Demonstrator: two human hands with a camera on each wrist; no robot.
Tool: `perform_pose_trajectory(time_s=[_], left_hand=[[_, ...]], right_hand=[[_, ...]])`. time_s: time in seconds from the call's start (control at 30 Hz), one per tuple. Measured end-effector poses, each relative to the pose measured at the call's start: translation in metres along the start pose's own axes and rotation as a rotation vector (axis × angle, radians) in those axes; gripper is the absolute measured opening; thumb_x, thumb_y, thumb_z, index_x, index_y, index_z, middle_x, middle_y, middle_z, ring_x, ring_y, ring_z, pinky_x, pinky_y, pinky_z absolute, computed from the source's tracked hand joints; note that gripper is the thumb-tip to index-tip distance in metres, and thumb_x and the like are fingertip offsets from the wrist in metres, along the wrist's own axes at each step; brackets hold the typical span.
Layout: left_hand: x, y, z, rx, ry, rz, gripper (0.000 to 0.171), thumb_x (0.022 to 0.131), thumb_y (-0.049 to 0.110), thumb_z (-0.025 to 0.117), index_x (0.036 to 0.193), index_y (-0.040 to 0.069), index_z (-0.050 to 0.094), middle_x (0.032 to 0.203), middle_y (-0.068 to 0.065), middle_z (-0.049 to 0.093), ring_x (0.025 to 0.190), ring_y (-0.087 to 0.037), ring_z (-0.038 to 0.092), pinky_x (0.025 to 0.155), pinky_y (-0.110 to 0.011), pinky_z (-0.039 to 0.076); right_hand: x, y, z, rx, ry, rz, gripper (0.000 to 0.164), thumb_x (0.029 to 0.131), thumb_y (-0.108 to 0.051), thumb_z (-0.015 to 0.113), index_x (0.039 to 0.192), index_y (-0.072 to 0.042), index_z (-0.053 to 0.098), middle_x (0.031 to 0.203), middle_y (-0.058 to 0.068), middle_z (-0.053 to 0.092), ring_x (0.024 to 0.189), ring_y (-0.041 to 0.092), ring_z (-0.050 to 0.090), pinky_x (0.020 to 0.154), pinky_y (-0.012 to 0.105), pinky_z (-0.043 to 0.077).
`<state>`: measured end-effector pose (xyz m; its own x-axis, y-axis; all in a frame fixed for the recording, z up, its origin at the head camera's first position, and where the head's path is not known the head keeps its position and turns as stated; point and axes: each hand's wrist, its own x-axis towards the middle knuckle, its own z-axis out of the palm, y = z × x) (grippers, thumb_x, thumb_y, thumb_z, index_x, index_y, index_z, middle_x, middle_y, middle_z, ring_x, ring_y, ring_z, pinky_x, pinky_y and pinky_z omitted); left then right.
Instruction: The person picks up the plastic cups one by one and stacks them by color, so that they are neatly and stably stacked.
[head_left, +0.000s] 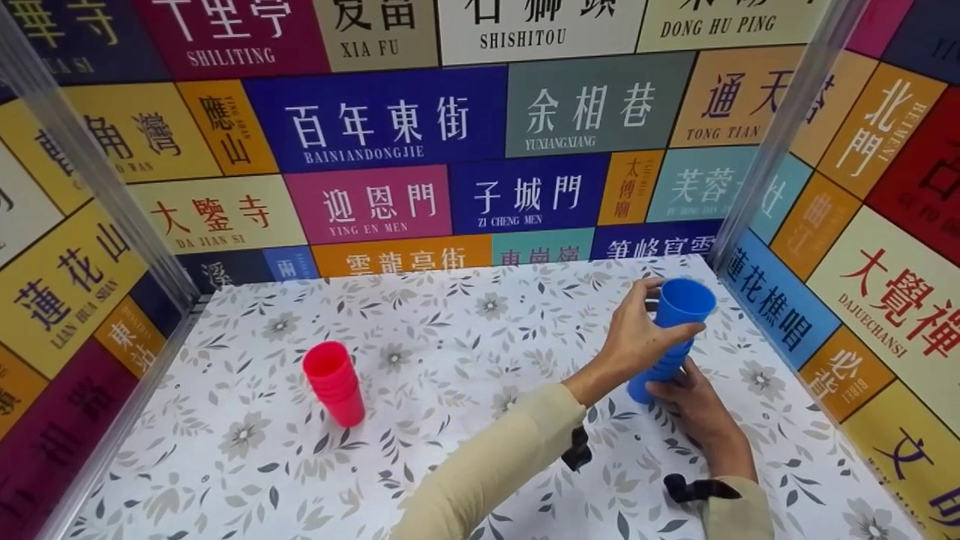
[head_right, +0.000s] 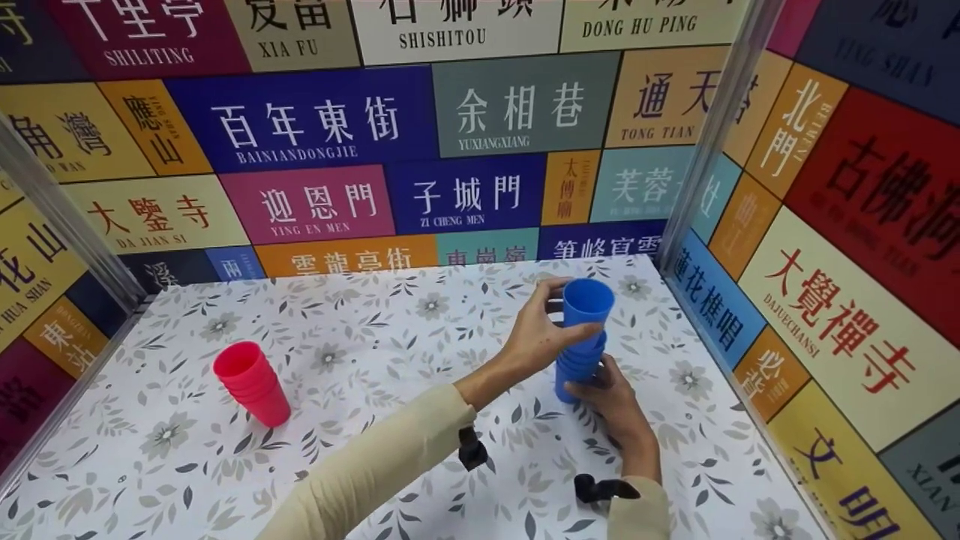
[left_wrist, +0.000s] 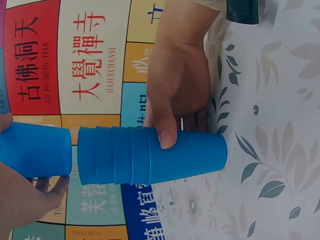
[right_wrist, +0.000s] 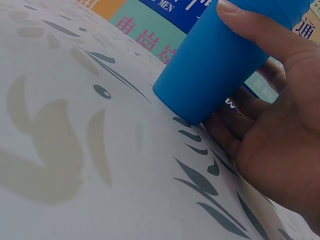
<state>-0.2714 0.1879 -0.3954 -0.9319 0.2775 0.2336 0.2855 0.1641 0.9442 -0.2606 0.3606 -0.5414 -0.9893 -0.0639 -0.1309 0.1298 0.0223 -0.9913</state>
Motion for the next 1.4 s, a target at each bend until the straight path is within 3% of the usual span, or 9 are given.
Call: perform_pose_trajectory(time_s=[0.07, 0.27, 0.37, 0.6, 1.03, 1.1, 1.23, 1.3, 1.4], left_hand=[[0.002, -0.001, 0.001, 0.000, 0.006, -0.004, 0.068, 0.082, 0.035, 0.082, 0.139, 0.025, 0.047, 0.131, 0.005, 0.061, 0.118, -0.004, 0.059, 0.099, -0.025, 0.051], [0.008, -0.008, 0.002, -0.038, 0.023, -0.039, 0.067, 0.083, 0.034, 0.082, 0.139, 0.025, 0.047, 0.130, 0.005, 0.061, 0.117, -0.005, 0.059, 0.099, -0.027, 0.052], [0.008, -0.014, 0.004, -0.038, 0.029, -0.059, 0.067, 0.082, 0.034, 0.082, 0.139, 0.024, 0.047, 0.129, 0.005, 0.061, 0.117, -0.005, 0.059, 0.100, -0.027, 0.052], [0.004, -0.027, 0.005, 0.000, 0.022, -0.059, 0.065, 0.082, 0.028, 0.084, 0.136, 0.020, 0.049, 0.128, 0.004, 0.064, 0.116, -0.003, 0.059, 0.102, -0.024, 0.049], [-0.006, -0.045, 0.008, 0.094, -0.009, -0.065, 0.070, 0.082, 0.026, 0.084, 0.142, 0.017, 0.049, 0.137, -0.001, 0.059, 0.127, -0.008, 0.056, 0.107, -0.023, 0.046], [-0.007, -0.047, 0.007, 0.098, -0.018, -0.062, 0.071, 0.082, 0.027, 0.084, 0.143, 0.018, 0.048, 0.139, -0.002, 0.058, 0.129, -0.011, 0.055, 0.107, -0.023, 0.046], [-0.009, -0.049, 0.002, 0.093, -0.034, -0.056, 0.072, 0.082, 0.029, 0.083, 0.144, 0.019, 0.047, 0.141, -0.003, 0.057, 0.130, -0.013, 0.055, 0.107, -0.024, 0.046], [-0.009, -0.050, -0.001, 0.088, -0.034, -0.049, 0.072, 0.082, 0.030, 0.084, 0.143, 0.019, 0.048, 0.140, -0.003, 0.057, 0.130, -0.012, 0.054, 0.107, -0.024, 0.046], [-0.010, -0.051, -0.004, 0.081, -0.034, -0.038, 0.071, 0.082, 0.029, 0.084, 0.143, 0.019, 0.048, 0.140, -0.002, 0.057, 0.130, -0.010, 0.054, 0.107, -0.023, 0.046]], right_hand=[[0.000, -0.001, 0.001, -0.014, -0.004, 0.003, 0.098, 0.093, -0.016, 0.071, 0.162, -0.033, 0.003, 0.168, 0.017, 0.016, 0.153, 0.040, 0.021, 0.125, 0.057, 0.018], [0.003, 0.001, -0.001, -0.002, -0.022, -0.019, 0.096, 0.093, -0.017, 0.070, 0.161, -0.033, 0.005, 0.168, 0.017, 0.015, 0.153, 0.041, 0.021, 0.124, 0.058, 0.022], [0.003, 0.002, -0.001, 0.020, -0.024, -0.022, 0.097, 0.093, -0.016, 0.071, 0.161, -0.033, 0.005, 0.169, 0.016, 0.013, 0.154, 0.041, 0.017, 0.124, 0.061, 0.014], [0.001, 0.003, 0.000, 0.046, -0.034, -0.024, 0.096, 0.093, -0.013, 0.070, 0.162, -0.028, 0.005, 0.169, 0.017, 0.012, 0.155, 0.039, 0.016, 0.125, 0.058, 0.014], [0.002, 0.002, 0.001, 0.077, -0.028, 0.025, 0.101, 0.091, -0.012, 0.072, 0.162, -0.034, 0.002, 0.169, 0.017, 0.007, 0.155, 0.041, 0.013, 0.125, 0.059, 0.011], [0.002, 0.001, 0.001, 0.065, -0.031, 0.032, 0.102, 0.092, -0.013, 0.072, 0.162, -0.034, 0.001, 0.169, 0.018, 0.006, 0.154, 0.041, 0.015, 0.125, 0.058, 0.014], [0.000, 0.000, 0.001, 0.025, -0.023, 0.032, 0.098, 0.093, -0.012, 0.070, 0.162, -0.032, 0.003, 0.168, 0.017, 0.013, 0.146, 0.030, 0.037, 0.117, 0.039, 0.038], [0.000, -0.001, 0.000, 0.021, -0.024, 0.033, 0.097, 0.093, -0.013, 0.069, 0.162, -0.033, 0.004, 0.168, 0.016, 0.015, 0.140, 0.024, 0.042, 0.111, 0.033, 0.041], [-0.002, -0.002, 0.000, 0.052, -0.025, 0.035, 0.096, 0.093, -0.012, 0.070, 0.162, -0.033, 0.005, 0.168, 0.016, 0.014, 0.144, 0.030, 0.037, 0.119, 0.044, 0.034]])
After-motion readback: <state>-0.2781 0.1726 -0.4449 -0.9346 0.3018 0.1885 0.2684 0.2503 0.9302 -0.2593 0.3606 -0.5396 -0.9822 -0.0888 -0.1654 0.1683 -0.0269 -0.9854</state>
